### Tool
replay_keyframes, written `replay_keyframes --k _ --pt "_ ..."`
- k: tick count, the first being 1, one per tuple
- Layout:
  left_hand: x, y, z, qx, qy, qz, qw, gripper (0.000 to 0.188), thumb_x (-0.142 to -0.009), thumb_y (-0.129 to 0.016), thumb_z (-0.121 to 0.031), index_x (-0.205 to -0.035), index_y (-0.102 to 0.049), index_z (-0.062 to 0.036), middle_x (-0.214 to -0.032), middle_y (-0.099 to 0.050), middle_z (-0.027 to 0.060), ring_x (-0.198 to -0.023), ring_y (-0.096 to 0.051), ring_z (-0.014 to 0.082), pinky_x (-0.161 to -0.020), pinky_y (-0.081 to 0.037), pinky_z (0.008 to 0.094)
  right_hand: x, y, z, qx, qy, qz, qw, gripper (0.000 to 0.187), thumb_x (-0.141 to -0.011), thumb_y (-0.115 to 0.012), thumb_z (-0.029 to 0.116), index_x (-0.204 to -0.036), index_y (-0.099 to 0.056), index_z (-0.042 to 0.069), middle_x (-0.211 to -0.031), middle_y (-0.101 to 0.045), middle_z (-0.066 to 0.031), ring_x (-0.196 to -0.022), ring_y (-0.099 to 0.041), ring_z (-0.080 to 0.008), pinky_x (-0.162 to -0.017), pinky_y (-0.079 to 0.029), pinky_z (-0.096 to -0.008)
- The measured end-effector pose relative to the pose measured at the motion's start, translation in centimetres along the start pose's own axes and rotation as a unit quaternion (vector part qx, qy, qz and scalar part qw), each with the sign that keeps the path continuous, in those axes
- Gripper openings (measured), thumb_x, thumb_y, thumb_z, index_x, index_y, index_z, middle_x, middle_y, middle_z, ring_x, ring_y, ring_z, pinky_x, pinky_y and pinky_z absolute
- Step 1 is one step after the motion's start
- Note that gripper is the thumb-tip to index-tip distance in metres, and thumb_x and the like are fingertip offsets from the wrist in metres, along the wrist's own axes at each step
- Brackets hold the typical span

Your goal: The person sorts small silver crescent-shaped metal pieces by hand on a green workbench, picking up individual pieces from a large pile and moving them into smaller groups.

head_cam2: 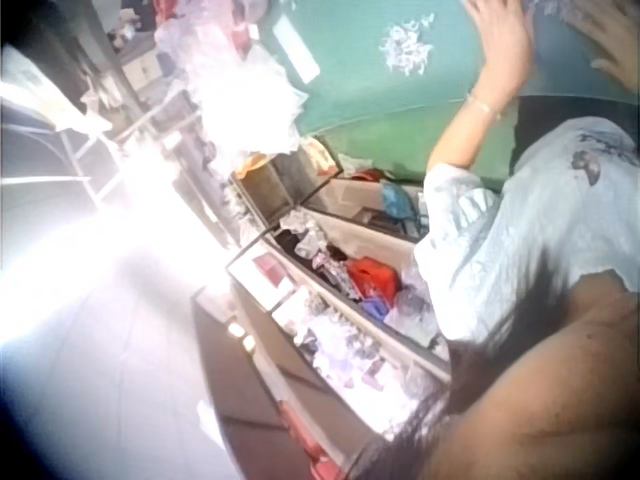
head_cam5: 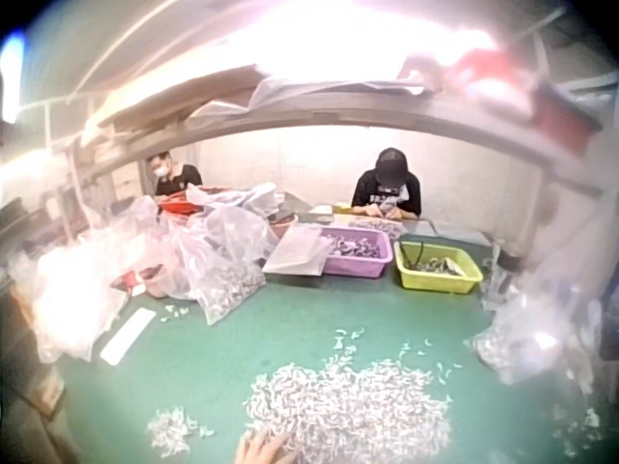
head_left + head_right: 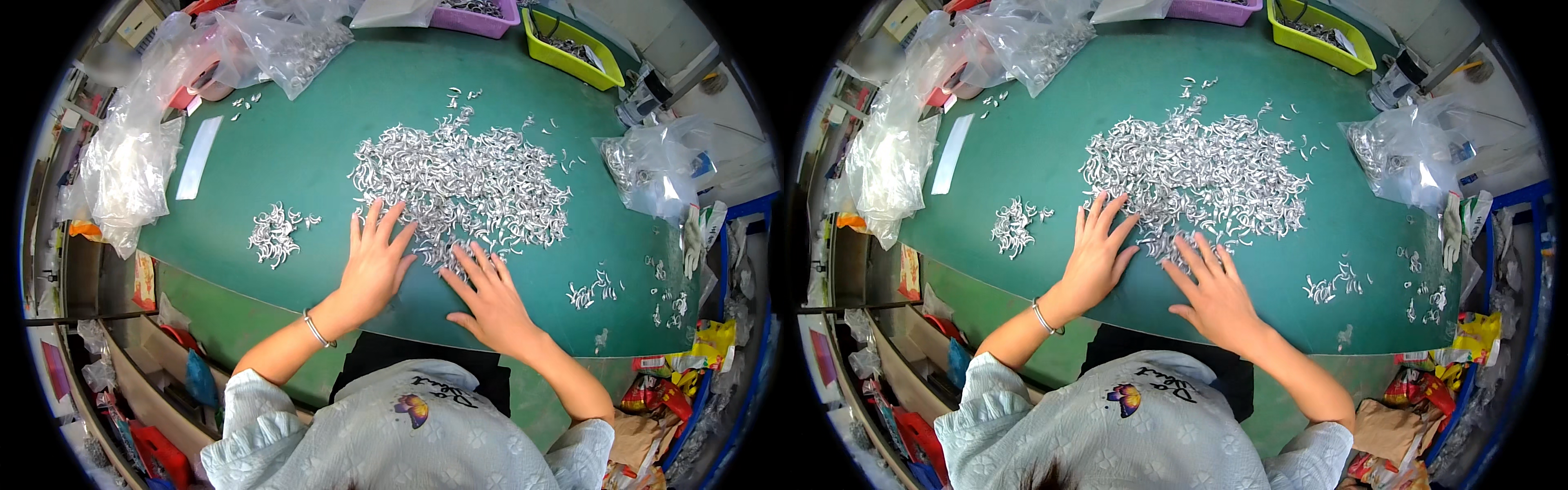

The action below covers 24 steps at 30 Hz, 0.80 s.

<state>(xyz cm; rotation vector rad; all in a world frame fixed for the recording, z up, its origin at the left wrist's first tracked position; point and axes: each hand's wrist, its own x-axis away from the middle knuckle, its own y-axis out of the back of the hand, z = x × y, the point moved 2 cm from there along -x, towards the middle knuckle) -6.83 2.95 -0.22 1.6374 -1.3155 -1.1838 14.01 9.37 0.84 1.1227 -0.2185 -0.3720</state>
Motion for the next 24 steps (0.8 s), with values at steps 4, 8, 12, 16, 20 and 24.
replay_keyframes --k 4,8,12,16,20,24 --pt "-0.6 -0.2 -1.7 0.080 -0.090 0.025 0.992 0.049 -0.086 -0.070 -0.018 -0.132 -0.056 -0.0070 -0.148 -0.041 0.0138 -0.140 -0.030 0.0440 -0.110 -0.028 0.0644 1.1 0.8 0.0 -0.001 0.021 0.008 1.000 0.050 -0.082 -0.074 0.020 -0.129 -0.058 0.009 -0.142 -0.047 -0.0114 -0.141 -0.034 -0.0358 -0.111 -0.032 -0.0531" --pt "-0.4 -1.4 -2.8 0.059 -0.178 0.059 0.981 0.043 -0.084 -0.071 -0.017 -0.125 -0.060 -0.0082 -0.146 -0.045 0.0099 -0.140 -0.034 0.0381 -0.111 -0.027 0.0630 1.9 0.9 -2.8 -0.022 0.011 -0.125 0.992 0.032 -0.078 -0.075 0.007 -0.108 -0.065 0.005 -0.119 -0.060 -0.0089 -0.119 -0.052 -0.0317 -0.096 -0.043 -0.0451" --pt "-1.3 -0.5 -0.9 -0.001 -0.146 0.045 0.988 0.032 -0.082 -0.071 -0.015 -0.113 -0.066 -0.0080 -0.137 -0.051 0.0082 -0.136 -0.038 0.0343 -0.112 -0.027 0.0608 2.1 1.6 -5.6 -0.055 -0.036 -0.230 0.971 0.020 -0.077 -0.072 -0.002 -0.096 -0.066 0.002 -0.104 -0.065 -0.0098 -0.098 -0.060 -0.0294 -0.087 -0.047 -0.0391" --pt "-2.4 0.8 1.4 -0.040 -0.111 0.026 0.993 0.030 -0.081 -0.071 -0.011 -0.110 -0.066 -0.0075 -0.135 -0.050 0.0091 -0.131 -0.040 0.0350 -0.111 -0.028 0.0598 1.7 2.6 -7.4 -0.125 -0.171 -0.328 0.921 0.020 -0.083 -0.068 -0.002 -0.103 -0.067 0.000 -0.117 -0.061 -0.0130 -0.103 -0.059 -0.0307 -0.092 -0.046 -0.0381" --pt "-2.4 1.8 0.8 -0.026 -0.085 -0.018 0.996 0.030 -0.079 -0.072 -0.008 -0.108 -0.065 -0.0075 -0.135 -0.049 0.0106 -0.130 -0.039 0.0363 -0.109 -0.030 0.0597 1.8 2.9 -6.9 0.034 -0.266 -0.296 0.917 0.045 -0.093 -0.064 0.024 -0.133 -0.054 0.007 -0.145 -0.042 -0.0186 -0.137 -0.035 -0.0364 -0.111 -0.024 -0.0506" --pt "-0.6 0.8 -2.7 0.065 -0.119 0.016 0.991 0.035 -0.080 -0.071 -0.007 -0.114 -0.061 -0.0055 -0.134 -0.049 0.0149 -0.128 -0.043 0.0367 -0.108 -0.033 0.0529 1.8 0.0 -6.2 0.006 -0.268 -0.217 0.938 0.055 -0.095 -0.060 0.032 -0.140 -0.048 0.003 -0.159 -0.025 -0.0216 -0.146 -0.017 -0.0465 -0.114 -0.017 -0.0567"
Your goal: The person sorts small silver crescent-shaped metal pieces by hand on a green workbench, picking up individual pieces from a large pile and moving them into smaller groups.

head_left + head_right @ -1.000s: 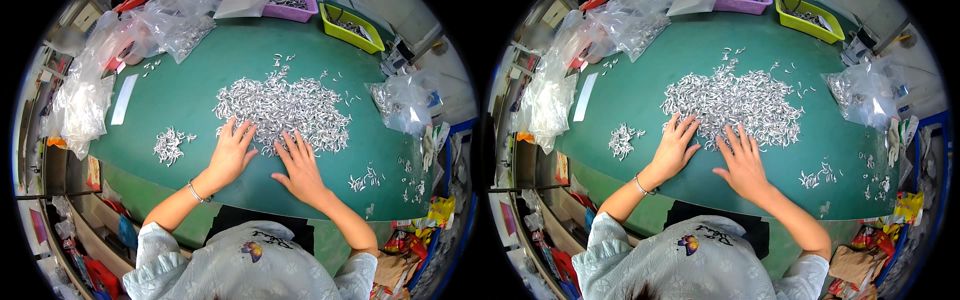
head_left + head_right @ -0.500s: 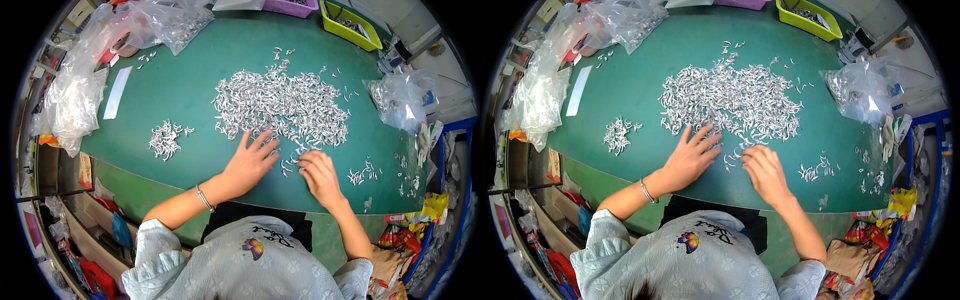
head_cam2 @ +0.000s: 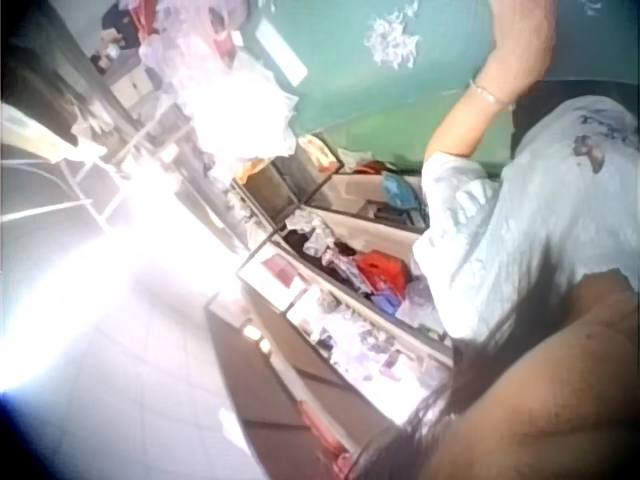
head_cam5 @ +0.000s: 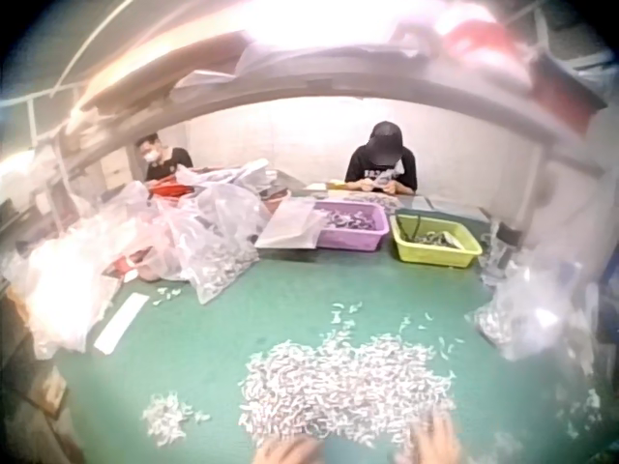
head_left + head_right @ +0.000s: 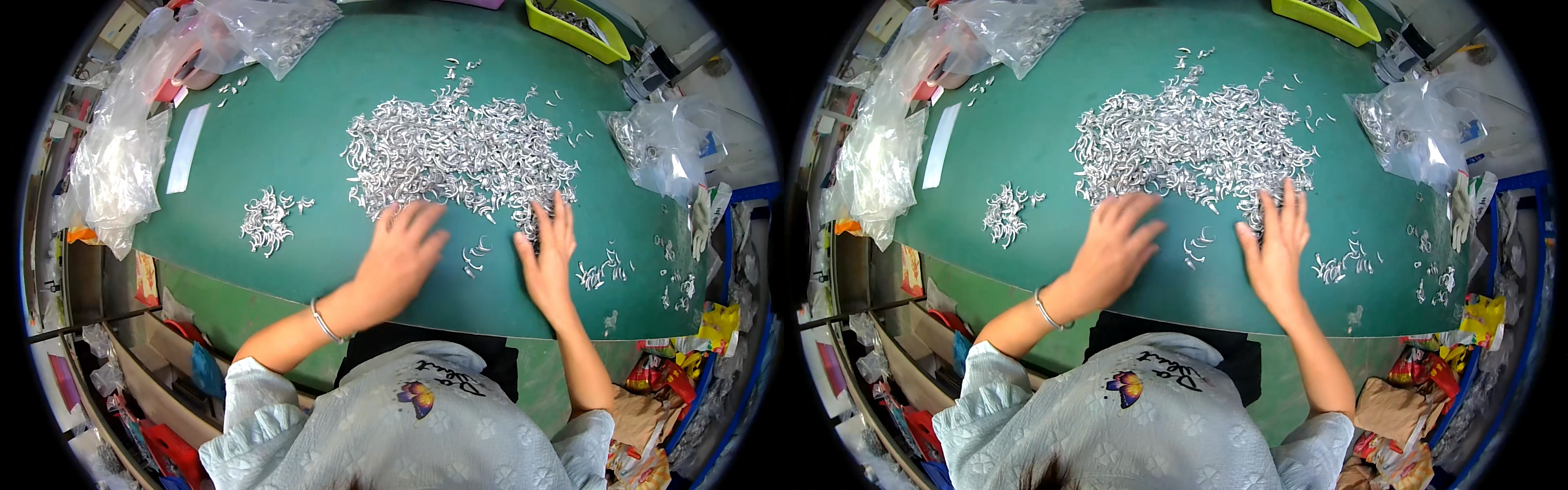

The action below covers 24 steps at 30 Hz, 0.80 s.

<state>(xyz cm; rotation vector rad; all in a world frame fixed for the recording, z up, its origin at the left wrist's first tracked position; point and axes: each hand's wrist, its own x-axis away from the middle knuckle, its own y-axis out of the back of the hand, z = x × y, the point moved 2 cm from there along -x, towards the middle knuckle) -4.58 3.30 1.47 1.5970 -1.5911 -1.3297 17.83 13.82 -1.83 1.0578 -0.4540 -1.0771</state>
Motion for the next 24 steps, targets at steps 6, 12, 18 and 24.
replay_keyframes --k 6,12,18,24 --pt "0.9 -1.2 -3.0 0.041 0.017 -0.016 0.999 0.033 -0.079 -0.074 -0.010 -0.108 -0.059 -0.0038 -0.116 -0.052 0.0134 -0.109 -0.052 0.0313 -0.089 -0.039 0.0445 1.1 -1.0 5.5 -0.119 0.142 0.081 0.979 0.043 -0.094 -0.059 0.010 -0.136 -0.053 0.003 -0.153 -0.035 -0.0188 -0.147 -0.019 -0.0434 -0.115 -0.020 -0.0557" --pt "1.5 -1.9 -3.1 0.049 0.031 -0.023 0.998 0.036 -0.078 -0.073 -0.008 -0.109 -0.057 -0.0046 -0.110 -0.052 0.0129 -0.101 -0.051 0.0304 -0.082 -0.037 0.0417 1.1 0.5 6.2 -0.340 0.121 0.163 0.918 0.028 -0.090 -0.060 0.000 -0.117 -0.066 0.003 -0.125 -0.063 -0.0151 -0.125 -0.054 -0.0312 -0.108 -0.035 -0.0467" --pt "1.0 -2.4 -2.9 0.015 0.038 -0.036 0.998 0.040 -0.079 -0.070 -0.007 -0.118 -0.057 -0.0059 -0.119 -0.053 0.0116 -0.111 -0.050 0.0307 -0.088 -0.038 0.0430 0.6 3.1 1.7 -0.186 0.010 -0.047 0.981 0.018 -0.085 -0.067 0.001 -0.103 -0.070 0.003 -0.108 -0.067 -0.0124 -0.103 -0.061 -0.0275 -0.092 -0.045 -0.0372" --pt "-0.2 -4.6 -4.7 -0.017 -0.042 0.061 0.997 0.056 -0.079 -0.057 -0.001 -0.134 -0.056 -0.0089 -0.149 -0.043 0.0097 -0.140 -0.036 0.0345 -0.111 -0.024 0.0655 -0.5 3.7 1.3 0.014 0.058 -0.065 0.996 0.025 -0.084 -0.069 0.007 -0.109 -0.068 0.004 -0.111 -0.064 -0.0110 -0.104 -0.057 -0.0293 -0.093 -0.039 -0.0397"
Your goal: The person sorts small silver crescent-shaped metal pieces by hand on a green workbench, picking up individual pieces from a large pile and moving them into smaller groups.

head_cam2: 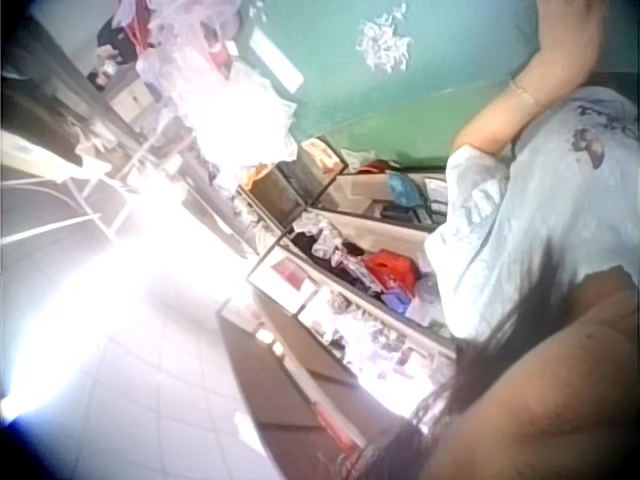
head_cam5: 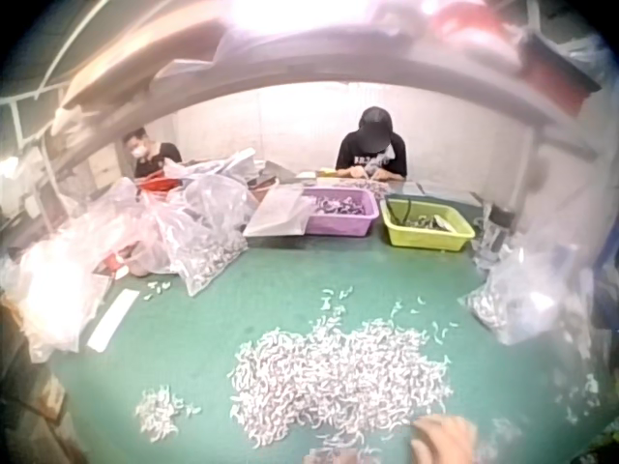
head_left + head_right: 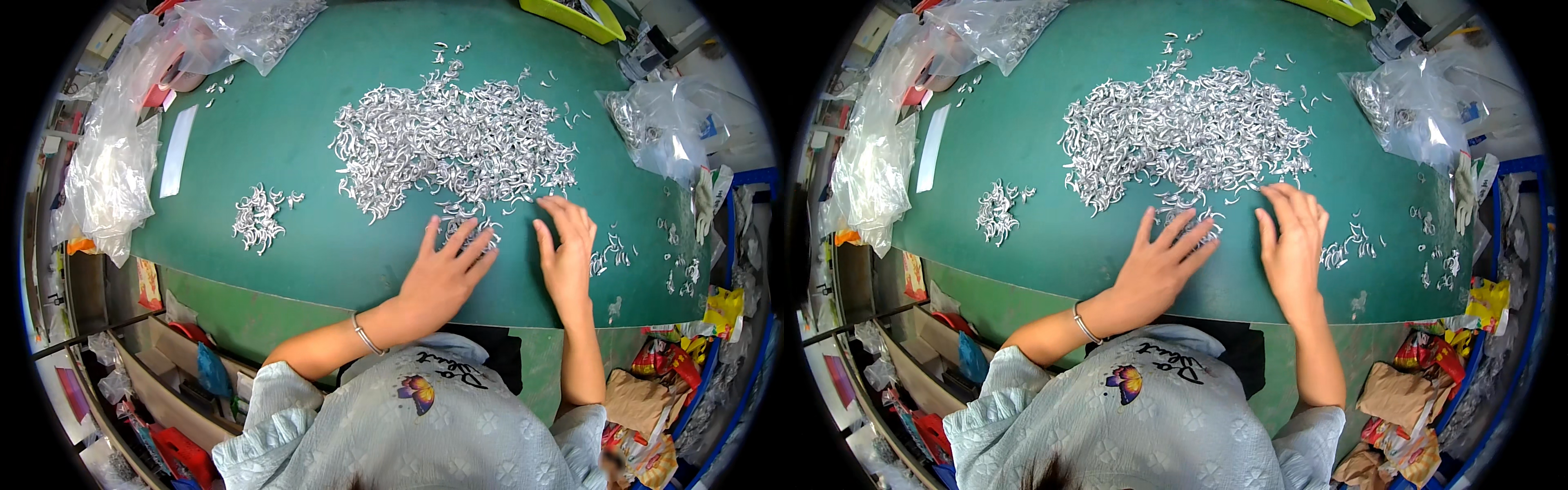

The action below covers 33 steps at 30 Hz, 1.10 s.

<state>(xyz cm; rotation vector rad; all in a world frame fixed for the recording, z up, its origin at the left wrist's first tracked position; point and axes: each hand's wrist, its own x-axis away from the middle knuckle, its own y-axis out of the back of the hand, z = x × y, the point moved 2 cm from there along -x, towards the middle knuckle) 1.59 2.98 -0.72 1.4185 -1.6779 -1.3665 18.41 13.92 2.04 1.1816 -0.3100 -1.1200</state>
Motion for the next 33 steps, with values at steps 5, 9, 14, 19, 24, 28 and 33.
replay_keyframes --k 5,9,14,19,24,28,33 --pt "1.4 2.0 3.9 -0.040 0.085 -0.042 0.995 0.049 -0.078 -0.057 0.001 -0.126 -0.061 -0.0053 -0.139 -0.051 0.0118 -0.136 -0.040 0.0316 -0.110 -0.024 0.0682 -1.1 0.1 -2.1 0.045 -0.007 -0.002 0.999 0.018 -0.084 -0.071 0.009 -0.101 -0.068 0.004 -0.103 -0.064 -0.0093 -0.100 -0.056 -0.0278 -0.092 -0.037 -0.0401" --pt "0.9 3.2 4.5 -0.048 0.101 -0.080 0.990 0.039 -0.077 -0.058 0.000 -0.116 -0.065 -0.0011 -0.131 -0.055 0.0148 -0.130 -0.045 0.0346 -0.109 -0.027 0.0672 -2.0 -1.6 -1.6 0.070 0.035 0.001 0.997 0.013 -0.082 -0.072 0.008 -0.092 -0.067 0.004 -0.094 -0.061 -0.0083 -0.094 -0.055 -0.0268 -0.089 -0.037 -0.0410" --pt "1.5 2.4 2.0 0.068 0.084 -0.087 0.990 0.036 -0.079 -0.062 0.003 -0.114 -0.064 -0.0035 -0.131 -0.055 0.0120 -0.123 -0.051 0.0309 -0.108 -0.030 0.0618 -0.5 0.0 -1.7 0.104 0.026 0.065 0.992 0.009 -0.081 -0.071 0.006 -0.087 -0.066 0.003 -0.091 -0.058 -0.0089 -0.093 -0.054 -0.0275 -0.089 -0.037 -0.0422" --pt "0.7 1.6 0.6 0.138 0.029 -0.045 0.989 0.045 -0.077 -0.062 0.001 -0.122 -0.060 0.0020 -0.134 -0.051 0.0182 -0.124 -0.048 0.0351 -0.108 -0.032 0.0523 0.4 2.2 -0.5 0.158 0.002 0.074 0.985 0.015 -0.079 -0.073 0.009 -0.093 -0.067 0.004 -0.093 -0.060 -0.0102 -0.095 -0.055 -0.0286 -0.089 -0.039 -0.0437" --pt "0.1 0.9 -0.4 0.093 -0.004 -0.018 0.996 0.042 -0.077 -0.061 0.000 -0.118 -0.061 0.0027 -0.130 -0.053 0.0168 -0.125 -0.049 0.0335 -0.108 -0.033 0.0513 -0.7 -1.3 2.9 -0.017 0.125 0.060 0.990 0.020 -0.080 -0.073 0.011 -0.097 -0.064 0.006 -0.096 -0.058 -0.0085 -0.094 -0.055 -0.0271 -0.085 -0.040 -0.0408" --pt "0.8 1.1 0.9 0.087 0.030 -0.038 0.995 0.037 -0.078 -0.061 0.000 -0.114 -0.063 0.0019 -0.125 -0.056 0.0138 -0.124 -0.050 0.0310 -0.109 -0.033 0.0511 0.0 -2.8 1.8 -0.011 0.110 0.086 0.990 0.016 -0.080 -0.071 0.009 -0.094 -0.063 0.005 -0.093 -0.057 -0.0076 -0.091 -0.053 -0.0267 -0.080 -0.040 -0.0400" --pt "2.4 1.6 2.5 0.106 0.076 -0.105 0.986 0.034 -0.074 -0.064 0.008 -0.108 -0.064 0.0022 -0.118 -0.060 0.0127 -0.116 -0.055 0.0312 -0.103 -0.038 0.0489 1.3 0.5 -0.5 0.096 0.028 0.112 0.989 0.013 -0.080 -0.069 0.006 -0.092 -0.065 0.004 -0.093 -0.058 -0.0093 -0.092 -0.053 -0.0286 -0.080 -0.040 -0.0406"
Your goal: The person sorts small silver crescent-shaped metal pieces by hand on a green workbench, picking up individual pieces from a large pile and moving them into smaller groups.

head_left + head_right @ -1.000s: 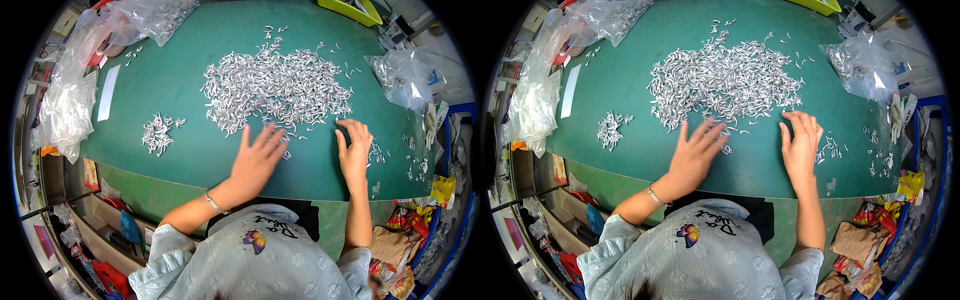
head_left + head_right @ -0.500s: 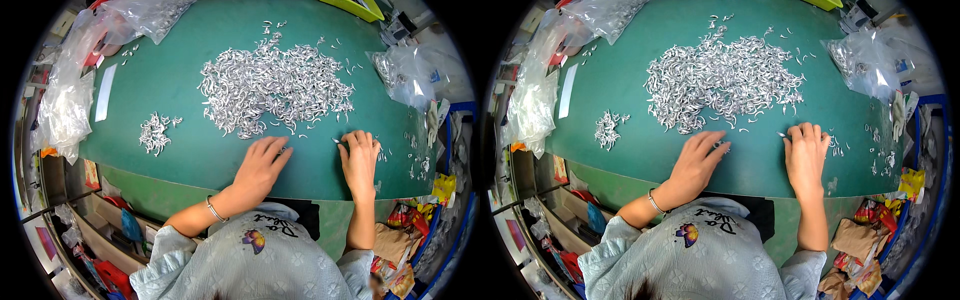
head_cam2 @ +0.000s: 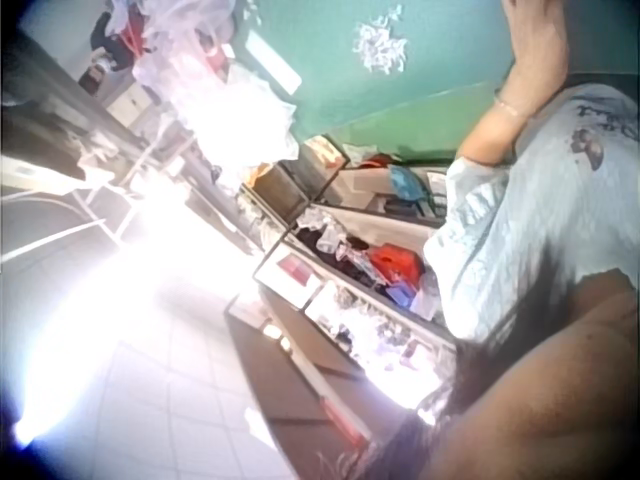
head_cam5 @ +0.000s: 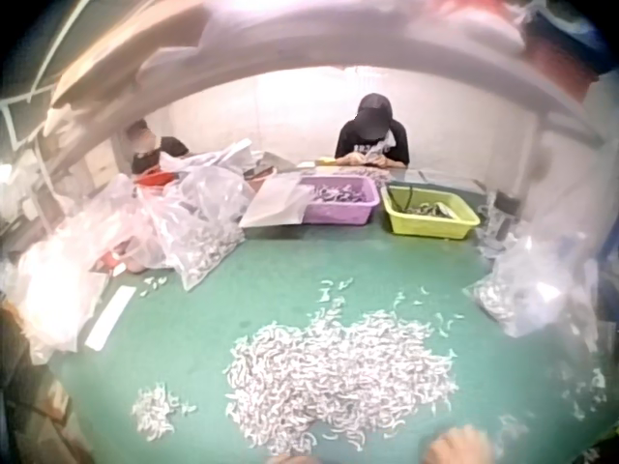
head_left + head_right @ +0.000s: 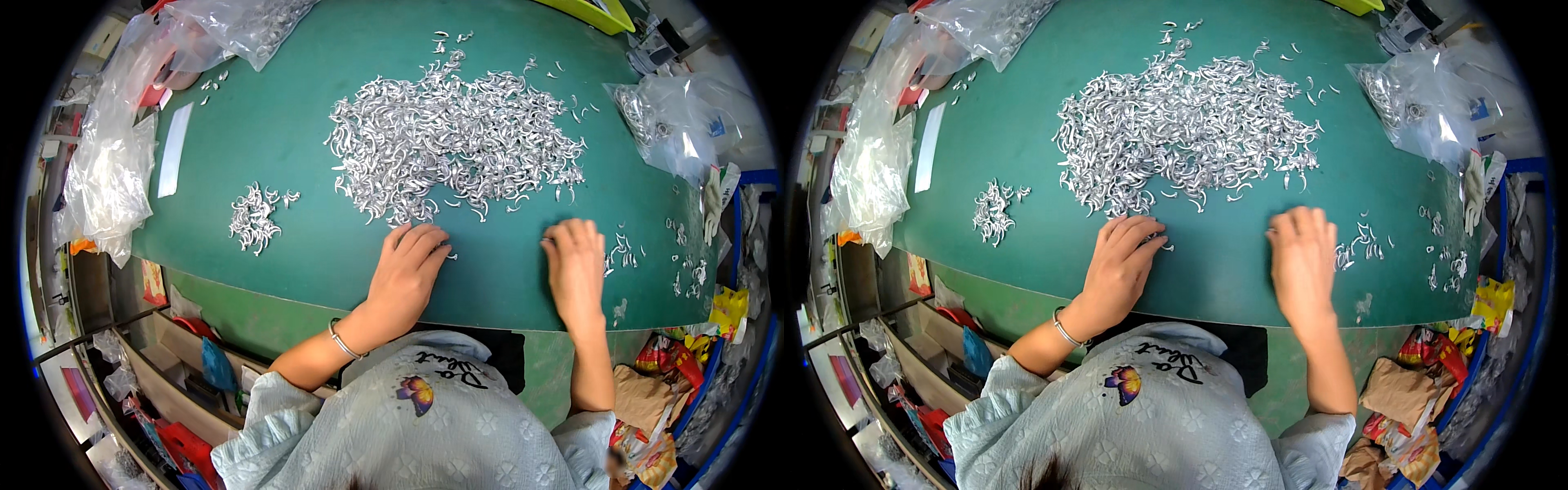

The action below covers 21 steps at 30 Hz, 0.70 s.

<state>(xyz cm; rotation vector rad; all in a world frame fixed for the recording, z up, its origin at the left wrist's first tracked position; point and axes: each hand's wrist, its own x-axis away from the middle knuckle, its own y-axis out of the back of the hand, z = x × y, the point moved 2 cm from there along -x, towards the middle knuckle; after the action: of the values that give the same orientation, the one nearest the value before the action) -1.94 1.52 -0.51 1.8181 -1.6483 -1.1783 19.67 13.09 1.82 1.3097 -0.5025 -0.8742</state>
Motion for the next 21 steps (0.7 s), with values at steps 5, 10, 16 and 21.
replay_keyframes --k 5,10,16,21 --pt "-0.6 -0.3 -1.2 0.014 -0.010 -0.002 1.000 0.034 -0.073 -0.066 0.007 -0.107 -0.065 0.0004 -0.116 -0.060 0.0118 -0.114 -0.055 0.0300 -0.098 -0.039 0.0469 -1.9 -0.2 3.3 -0.124 0.093 -0.059 0.986 0.014 -0.081 -0.069 0.006 -0.094 -0.063 0.003 -0.093 -0.058 -0.0095 -0.090 -0.054 -0.0290 -0.077 -0.041 -0.0398" --pt "-0.8 -0.2 -0.9 -0.003 -0.008 0.027 1.000 0.036 -0.073 -0.067 0.006 -0.109 -0.064 -0.0012 -0.117 -0.060 0.0102 -0.114 -0.055 0.0287 -0.096 -0.037 0.0450 -3.3 -3.0 5.0 -0.107 0.111 -0.055 0.986 0.013 -0.081 -0.070 0.007 -0.090 -0.061 0.003 -0.088 -0.054 -0.0095 -0.087 -0.053 -0.0285 -0.074 -0.041 -0.0401" --pt "-0.7 0.4 0.5 -0.051 0.027 0.001 0.998 0.038 -0.083 -0.065 0.000 -0.121 -0.060 -0.0014 -0.134 -0.054 0.0124 -0.125 -0.050 0.0297 -0.103 -0.033 0.0495 -1.4 0.1 2.9 -0.055 0.072 0.038 0.995 0.012 -0.081 -0.070 0.008 -0.086 -0.060 0.004 -0.084 -0.053 -0.0094 -0.084 -0.053 -0.0286 -0.073 -0.041 -0.0391" --pt "-2.1 -1.5 -0.8 -0.123 0.029 0.067 0.990 0.043 -0.088 -0.063 -0.007 -0.130 -0.054 0.0004 -0.145 -0.044 0.0138 -0.139 -0.038 0.0300 -0.113 -0.022 0.0583 -3.9 -1.7 4.2 -0.125 0.074 -0.086 0.986 0.012 -0.081 -0.071 0.009 -0.085 -0.061 0.004 -0.084 -0.055 -0.0098 -0.084 -0.054 -0.0293 -0.074 -0.042 -0.0397"
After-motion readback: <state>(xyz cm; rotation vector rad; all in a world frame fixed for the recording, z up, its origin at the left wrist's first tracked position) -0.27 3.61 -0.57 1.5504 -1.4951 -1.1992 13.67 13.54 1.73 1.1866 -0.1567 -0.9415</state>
